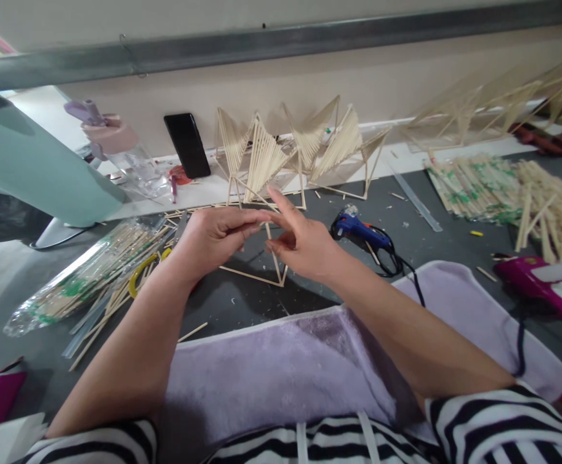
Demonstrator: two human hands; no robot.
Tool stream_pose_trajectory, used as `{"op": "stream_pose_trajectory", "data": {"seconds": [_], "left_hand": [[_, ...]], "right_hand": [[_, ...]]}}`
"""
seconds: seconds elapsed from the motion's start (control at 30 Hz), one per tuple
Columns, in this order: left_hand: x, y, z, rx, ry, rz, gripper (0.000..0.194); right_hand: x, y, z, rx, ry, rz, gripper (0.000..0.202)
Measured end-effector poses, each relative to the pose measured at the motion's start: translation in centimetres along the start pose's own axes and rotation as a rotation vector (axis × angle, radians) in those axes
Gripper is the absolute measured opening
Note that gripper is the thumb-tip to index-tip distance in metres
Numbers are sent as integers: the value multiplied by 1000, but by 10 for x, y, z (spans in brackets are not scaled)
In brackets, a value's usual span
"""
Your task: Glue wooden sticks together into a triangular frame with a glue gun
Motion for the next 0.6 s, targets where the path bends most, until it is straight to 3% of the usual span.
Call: {"op": "stream_pose_trajectory", "data": {"seconds": [0.6], "left_hand": [[1,-3,1,23,3,23,26]], "right_hand": [[0,2,-1,25,-5,40,88]]}}
Point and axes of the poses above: each hand's wrist, its own x-axis towards the middle knuckle, its own z-axis out of the back of the hand, y = z × x, the point moved 10 cm from there along x, towards the middle knuckle, and after that the axes turned 9 degrees about -y, right-handed, at the moved point
